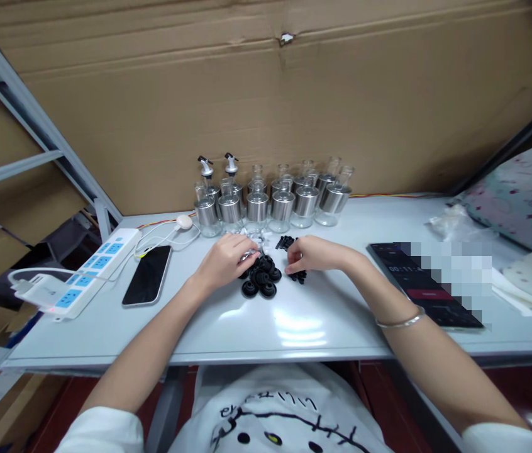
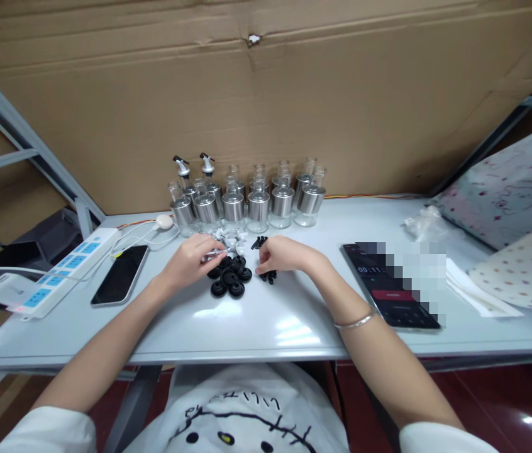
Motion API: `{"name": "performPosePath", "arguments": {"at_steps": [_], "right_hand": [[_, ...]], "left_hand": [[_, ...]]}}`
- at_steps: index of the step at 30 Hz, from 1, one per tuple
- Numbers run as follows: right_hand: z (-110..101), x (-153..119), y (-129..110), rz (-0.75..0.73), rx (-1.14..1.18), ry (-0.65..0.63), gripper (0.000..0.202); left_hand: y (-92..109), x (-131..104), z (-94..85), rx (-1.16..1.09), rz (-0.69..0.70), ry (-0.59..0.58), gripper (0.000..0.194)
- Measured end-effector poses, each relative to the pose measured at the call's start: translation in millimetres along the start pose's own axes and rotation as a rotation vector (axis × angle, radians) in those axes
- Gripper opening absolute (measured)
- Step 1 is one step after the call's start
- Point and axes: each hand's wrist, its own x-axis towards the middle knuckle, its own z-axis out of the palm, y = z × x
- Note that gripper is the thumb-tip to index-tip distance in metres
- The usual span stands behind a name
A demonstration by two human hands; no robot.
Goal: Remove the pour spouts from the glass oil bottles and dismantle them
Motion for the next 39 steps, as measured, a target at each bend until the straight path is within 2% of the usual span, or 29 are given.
{"name": "performPosePath", "arguments": {"at_steps": [8, 16, 25, 33, 39], "right_hand": [[1, -1, 1, -0.045, 0.041, -0.004, 0.024], [6, 1, -6, -0.059, 0.029, -0.011, 0.006], [4, 3, 1, -0.103, 0.078, 0.044, 0.012], [1, 2, 7, -0.103, 0.207, -0.015, 0.019], [-3, 1, 6, -0.075, 0.171, -0.034, 0.018]], "left_hand": [[-1, -1, 0.6, 0.006, -0.002, -0.007, 0.012], [-1, -1, 0.6, 0.014, -0.009, -0.007, 0.013], [0, 0, -0.7, 0.016, -0.013, -0.011, 0.015], [-1, -1, 0.2, 0.028, 0.004, -0.008, 0.013], [-1, 0, 0.5, 0.022, 0.01, -0.003, 0.011]]}}
